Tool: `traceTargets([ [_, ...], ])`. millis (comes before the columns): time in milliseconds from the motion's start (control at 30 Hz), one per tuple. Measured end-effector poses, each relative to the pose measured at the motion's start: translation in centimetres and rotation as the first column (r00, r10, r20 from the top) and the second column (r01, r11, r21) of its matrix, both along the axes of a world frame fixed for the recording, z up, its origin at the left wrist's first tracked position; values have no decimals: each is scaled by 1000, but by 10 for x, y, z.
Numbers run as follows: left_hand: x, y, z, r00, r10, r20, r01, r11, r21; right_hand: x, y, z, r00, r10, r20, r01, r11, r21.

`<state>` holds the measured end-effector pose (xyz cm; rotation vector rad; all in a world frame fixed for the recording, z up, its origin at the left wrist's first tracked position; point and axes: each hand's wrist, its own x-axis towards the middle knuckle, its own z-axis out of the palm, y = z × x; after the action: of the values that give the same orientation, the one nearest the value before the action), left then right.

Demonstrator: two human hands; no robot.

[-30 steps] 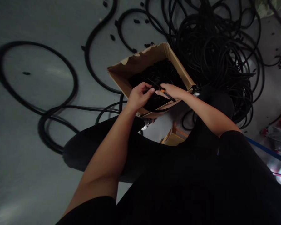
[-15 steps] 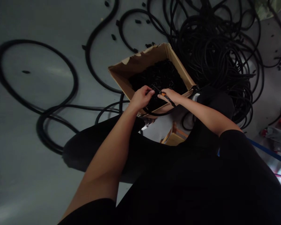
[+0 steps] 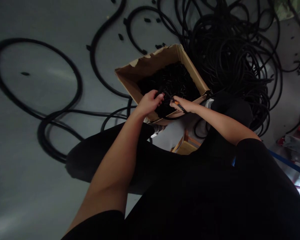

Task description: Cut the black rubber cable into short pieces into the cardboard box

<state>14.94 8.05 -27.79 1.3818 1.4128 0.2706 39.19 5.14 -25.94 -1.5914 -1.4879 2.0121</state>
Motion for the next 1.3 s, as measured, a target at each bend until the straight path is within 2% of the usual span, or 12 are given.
traceTargets([
  [100,1,-1,-2,996,-56,69,56,998,4,10,5,-8,994,103,38,-108,973,204],
  [167,3,-2,-3,990,-94,104,94,996,1,15,11,-11,975,174,137,-205,944,257],
  [300,7,-4,-2,981,-159,113,159,987,8,19,18,-10,933,263,245,-321,916,239],
  [433,11,-6,-1,977,-204,53,204,979,12,19,21,-4,928,301,218,-348,910,224],
  [600,13,-9,1,982,-187,29,186,982,29,13,24,4,918,309,247,-365,903,226],
  [767,11,-6,6,984,-179,25,177,983,51,5,21,8,923,240,301,-324,906,274],
  [900,15,-6,8,990,-133,-41,133,991,-4,0,13,13,941,172,290,-256,926,279],
  [1000,18,-9,6,997,-21,-74,15,997,-78,-2,7,15,961,127,245,-174,968,179],
  [1067,20,-10,5,997,15,-80,-24,993,-112,-5,5,14,970,87,226,-108,991,82],
  [1300,20,-16,-6,992,-50,-113,37,992,-119,-12,0,2,985,-22,169,41,993,-110],
])
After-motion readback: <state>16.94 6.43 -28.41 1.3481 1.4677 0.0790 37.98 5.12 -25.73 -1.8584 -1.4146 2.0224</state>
